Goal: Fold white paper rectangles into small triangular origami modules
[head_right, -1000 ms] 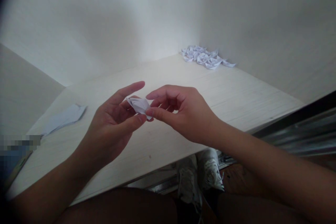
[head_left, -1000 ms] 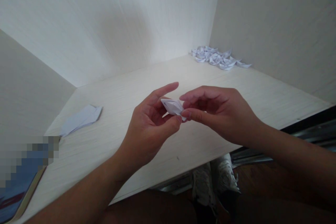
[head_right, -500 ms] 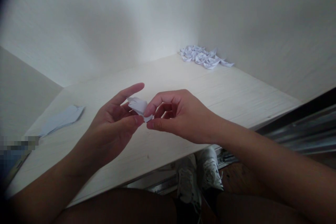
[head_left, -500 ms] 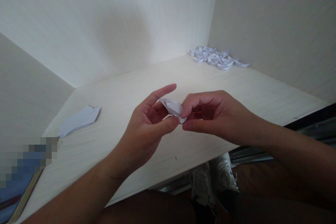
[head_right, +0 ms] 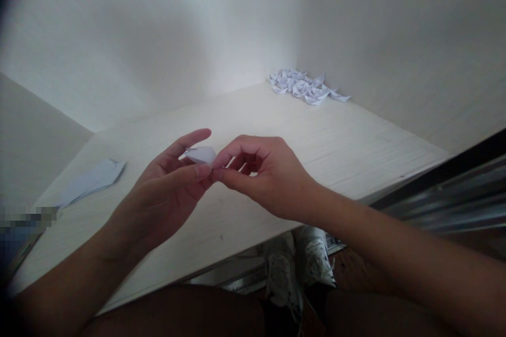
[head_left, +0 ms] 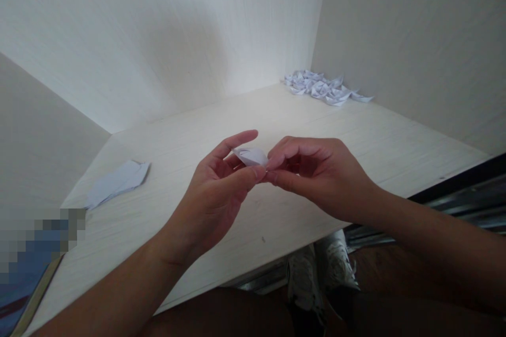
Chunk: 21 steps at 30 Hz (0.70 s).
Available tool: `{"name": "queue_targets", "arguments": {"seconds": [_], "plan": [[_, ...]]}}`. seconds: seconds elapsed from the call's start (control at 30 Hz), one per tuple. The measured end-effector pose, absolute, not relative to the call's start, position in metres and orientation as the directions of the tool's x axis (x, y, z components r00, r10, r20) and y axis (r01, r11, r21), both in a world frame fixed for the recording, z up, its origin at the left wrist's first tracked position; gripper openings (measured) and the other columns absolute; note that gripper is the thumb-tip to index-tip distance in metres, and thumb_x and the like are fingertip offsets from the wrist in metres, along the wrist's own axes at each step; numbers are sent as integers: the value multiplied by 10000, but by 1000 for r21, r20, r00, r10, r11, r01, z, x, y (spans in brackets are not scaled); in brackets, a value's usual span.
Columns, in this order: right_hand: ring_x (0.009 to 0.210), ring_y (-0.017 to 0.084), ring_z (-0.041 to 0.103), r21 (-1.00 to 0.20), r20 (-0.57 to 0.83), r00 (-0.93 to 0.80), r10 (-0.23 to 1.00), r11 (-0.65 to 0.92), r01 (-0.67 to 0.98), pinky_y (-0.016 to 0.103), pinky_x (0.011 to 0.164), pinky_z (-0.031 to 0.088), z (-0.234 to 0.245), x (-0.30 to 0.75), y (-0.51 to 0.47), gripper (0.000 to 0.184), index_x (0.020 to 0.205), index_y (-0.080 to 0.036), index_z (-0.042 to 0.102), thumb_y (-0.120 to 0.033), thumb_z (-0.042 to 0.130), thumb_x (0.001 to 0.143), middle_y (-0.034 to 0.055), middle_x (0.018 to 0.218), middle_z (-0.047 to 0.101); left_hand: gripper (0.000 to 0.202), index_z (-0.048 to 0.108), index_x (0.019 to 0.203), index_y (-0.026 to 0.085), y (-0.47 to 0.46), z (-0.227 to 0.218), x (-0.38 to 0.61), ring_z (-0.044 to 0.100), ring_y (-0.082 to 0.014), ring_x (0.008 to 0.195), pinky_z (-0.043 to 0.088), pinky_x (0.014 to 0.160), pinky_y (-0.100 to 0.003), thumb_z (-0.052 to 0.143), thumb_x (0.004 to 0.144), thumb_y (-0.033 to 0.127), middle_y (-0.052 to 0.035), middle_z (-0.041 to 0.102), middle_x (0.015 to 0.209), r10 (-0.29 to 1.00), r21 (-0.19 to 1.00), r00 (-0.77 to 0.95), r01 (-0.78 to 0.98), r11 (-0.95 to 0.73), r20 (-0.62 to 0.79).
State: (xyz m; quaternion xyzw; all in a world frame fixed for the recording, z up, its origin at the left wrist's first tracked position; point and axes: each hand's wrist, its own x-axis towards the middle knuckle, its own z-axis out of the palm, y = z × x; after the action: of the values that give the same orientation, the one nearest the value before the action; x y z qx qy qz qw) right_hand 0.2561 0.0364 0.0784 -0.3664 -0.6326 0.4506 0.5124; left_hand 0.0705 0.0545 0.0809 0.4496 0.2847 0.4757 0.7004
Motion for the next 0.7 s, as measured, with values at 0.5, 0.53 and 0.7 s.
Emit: {"name": "queue_targets", "arguments": {"seconds": [0.5,0.53,0.7], "plan": [[636,98,542,-974,183,-237,954,143,-175,251,611,428,84,271,40,131,788,-178,742,-264,840,801,-24,690,662,156,798,987,213,58,93,72,718,-166,832,628,739,-276,657,929,240,-39,781,882,891,799,452,-523,297,-36],[635,98,540,-968,174,-242,954,121,-219,251,611,425,83,272,40,139,789,-178,740,-262,852,788,-24,684,660,131,798,990,216,59,92,72,721,-161,829,630,735,-269,696,911,236,-33,785,889,885,796,465,-522,307,-36],[628,98,552,-933,123,-292,948,10,-360,237,592,416,82,274,39,134,789,-187,733,-236,857,776,-23,673,635,147,810,929,200,60,85,73,733,-138,778,631,715,-239,834,846,319,-27,801,885,863,807,506,-512,295,5]]}}
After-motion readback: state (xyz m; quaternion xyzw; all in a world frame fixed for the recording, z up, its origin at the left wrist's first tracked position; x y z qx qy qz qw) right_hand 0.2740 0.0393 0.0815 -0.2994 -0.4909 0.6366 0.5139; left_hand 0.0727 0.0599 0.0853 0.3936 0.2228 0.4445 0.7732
